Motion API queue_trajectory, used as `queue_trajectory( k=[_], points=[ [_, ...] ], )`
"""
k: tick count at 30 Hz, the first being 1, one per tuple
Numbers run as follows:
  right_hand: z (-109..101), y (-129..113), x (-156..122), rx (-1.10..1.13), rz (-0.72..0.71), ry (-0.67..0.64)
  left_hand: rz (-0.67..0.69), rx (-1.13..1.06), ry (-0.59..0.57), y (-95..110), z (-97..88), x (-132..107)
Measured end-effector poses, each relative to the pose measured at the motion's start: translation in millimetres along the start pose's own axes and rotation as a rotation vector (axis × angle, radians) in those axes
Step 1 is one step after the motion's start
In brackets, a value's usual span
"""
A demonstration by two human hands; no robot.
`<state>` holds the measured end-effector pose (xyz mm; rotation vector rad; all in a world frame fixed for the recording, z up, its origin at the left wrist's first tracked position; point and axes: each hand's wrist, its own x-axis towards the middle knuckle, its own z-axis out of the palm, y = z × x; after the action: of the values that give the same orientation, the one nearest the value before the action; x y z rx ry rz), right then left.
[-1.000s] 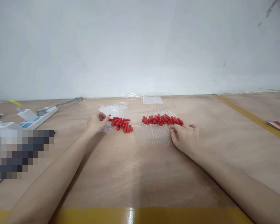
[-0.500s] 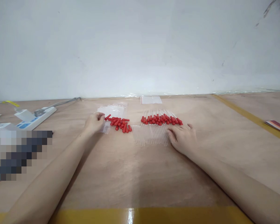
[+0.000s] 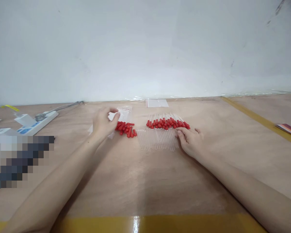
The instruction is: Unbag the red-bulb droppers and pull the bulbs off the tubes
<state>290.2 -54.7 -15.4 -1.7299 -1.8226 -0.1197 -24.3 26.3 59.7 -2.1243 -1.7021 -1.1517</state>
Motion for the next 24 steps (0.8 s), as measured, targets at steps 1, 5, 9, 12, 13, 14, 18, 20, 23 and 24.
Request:
queue_trajectory(
  k=[1,5,9,12,13,14,18,20,23,24],
  points=[
    [0.1,1.1,0.8,0.029,0.018,-0.010,0.074,-0.003,-0.034,12.5,3.2,0.4],
    [0.7,5.1,3.5,0.074,0.055,-0.027,0.283,0.019,-0.262,58.8,28.6,4.5],
    [2.2,7.6,4.6,0.075,0.056,-0.025,0.386,0.007,-0.449,93.4,61.7,10.0],
    [3.5,8.4,5.6,0.096,0.068,-0.028,0.370,-0.009,-0.483,109.5,81.3,12.4],
    [3.8,8.5,6.0,0.107,0.073,-0.031,0.350,-0.003,-0.494,113.3,85.9,12.8],
    [4.0,8.3,6.4,0.118,0.075,-0.034,0.328,0.008,-0.509,116.4,89.5,13.1],
    [4.3,6.5,7.5,0.129,0.059,-0.045,0.269,0.043,-0.551,123.7,95.9,13.3],
    [4.6,5.5,7.5,0.131,0.045,-0.055,0.238,0.037,-0.498,124.3,95.3,12.9],
    [5.6,5.2,7.2,0.147,0.017,-0.081,0.132,-0.019,-0.355,119.9,88.3,9.3],
    [6.0,5.6,7.1,0.151,0.014,-0.089,0.103,-0.048,-0.308,116.5,83.9,6.4]
  ],
)
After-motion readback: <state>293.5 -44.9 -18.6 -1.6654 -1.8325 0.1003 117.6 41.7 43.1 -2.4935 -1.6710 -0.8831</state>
